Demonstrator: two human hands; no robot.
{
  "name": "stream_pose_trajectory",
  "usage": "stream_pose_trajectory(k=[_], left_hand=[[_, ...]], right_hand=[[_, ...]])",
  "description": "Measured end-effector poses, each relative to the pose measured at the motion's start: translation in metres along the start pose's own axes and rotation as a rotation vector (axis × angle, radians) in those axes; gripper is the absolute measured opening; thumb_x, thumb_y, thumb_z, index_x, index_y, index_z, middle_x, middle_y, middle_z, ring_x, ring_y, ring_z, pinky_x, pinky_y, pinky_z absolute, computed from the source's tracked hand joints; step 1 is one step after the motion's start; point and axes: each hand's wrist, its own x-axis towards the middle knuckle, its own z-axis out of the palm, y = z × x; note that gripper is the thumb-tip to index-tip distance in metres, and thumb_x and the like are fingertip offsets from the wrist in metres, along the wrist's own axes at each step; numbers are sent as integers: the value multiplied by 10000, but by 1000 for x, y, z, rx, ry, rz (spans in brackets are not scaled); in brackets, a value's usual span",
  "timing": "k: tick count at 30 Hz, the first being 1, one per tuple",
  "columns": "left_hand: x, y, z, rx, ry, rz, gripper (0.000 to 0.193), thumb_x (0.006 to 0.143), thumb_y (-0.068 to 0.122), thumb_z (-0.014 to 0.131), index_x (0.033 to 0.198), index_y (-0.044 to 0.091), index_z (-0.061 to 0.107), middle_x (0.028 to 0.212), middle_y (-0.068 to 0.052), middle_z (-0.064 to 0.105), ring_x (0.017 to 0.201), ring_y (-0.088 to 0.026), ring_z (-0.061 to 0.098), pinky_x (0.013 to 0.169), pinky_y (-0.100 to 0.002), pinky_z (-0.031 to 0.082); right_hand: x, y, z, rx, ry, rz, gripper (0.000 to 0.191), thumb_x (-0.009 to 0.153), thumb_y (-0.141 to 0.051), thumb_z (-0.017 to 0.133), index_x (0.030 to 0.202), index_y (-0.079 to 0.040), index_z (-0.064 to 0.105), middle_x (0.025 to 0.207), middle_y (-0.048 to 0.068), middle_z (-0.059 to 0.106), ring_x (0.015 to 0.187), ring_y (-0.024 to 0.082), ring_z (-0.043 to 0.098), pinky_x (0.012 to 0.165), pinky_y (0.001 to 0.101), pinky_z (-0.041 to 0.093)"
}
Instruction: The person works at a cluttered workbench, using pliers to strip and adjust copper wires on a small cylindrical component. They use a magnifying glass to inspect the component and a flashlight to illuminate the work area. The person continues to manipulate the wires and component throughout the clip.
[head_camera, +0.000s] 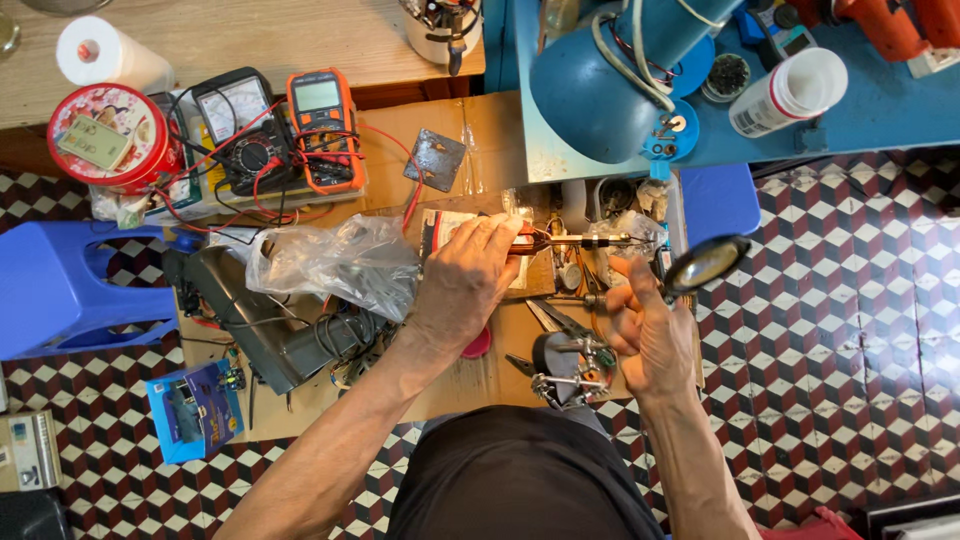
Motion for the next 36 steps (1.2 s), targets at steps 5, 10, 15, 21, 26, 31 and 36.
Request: stream_pose_trajectory(k=[5,10,15,21,26,31,36], left_hand=[[-3,8,9,2,3,46,491,798,82,794,1256,9,636,1151,-142,699,1100,-286,670,914,-375,573],[-6,10,10,-20,21,49,488,821,64,796,1280,20,636,1195,-156,694,1155,-297,661,968,-371,570],[-6,12,-2,-147,-13,21,606,818,199,820,1347,-5,605,1250,-187,676,1173,-310,638,991,-390,552],[18,-29,-9,-918,-762,-570,493,1009,324,691,1407,48,598,1255,-67,693,1145,-124,639,952,-259,518],[16,-45,3,-1345,-985,-695,529,895,232,766,1362,5,665,1193,-38,730,1018,-69,670,866,-207,558],[7,-47,16,-1383,-996,-788,471,908,178,759,1332,-11,682,1105,-88,734,896,-104,683,787,-237,541],[-13,-34,22,-1766,-756,-945,426,934,154,731,1312,-13,630,1181,-104,702,981,-150,705,904,-290,573]], right_hand=[[9,-6,16,148,33,52,373,904,-363,748,980,-36,584,713,105,667,359,21,349,315,183,245],[16,-7,19,31,52,-54,232,943,-203,732,982,-11,610,801,147,698,393,16,365,344,185,266],[25,-22,17,-6,-95,-68,101,974,-140,644,976,-41,629,790,153,698,375,13,350,332,185,263],[39,-45,7,-155,-341,-83,126,1009,-123,621,975,-3,638,810,179,719,374,8,307,320,183,218],[39,-57,6,-289,-368,-55,118,985,-118,648,1003,-1,649,828,185,740,379,4,298,329,183,211],[40,-59,5,-292,-335,16,157,968,-141,664,990,14,650,770,139,732,381,3,311,324,182,217],[37,-46,-39,-300,-327,222,195,937,-215,709,935,-47,610,567,-17,494,352,20,311,301,185,231]])
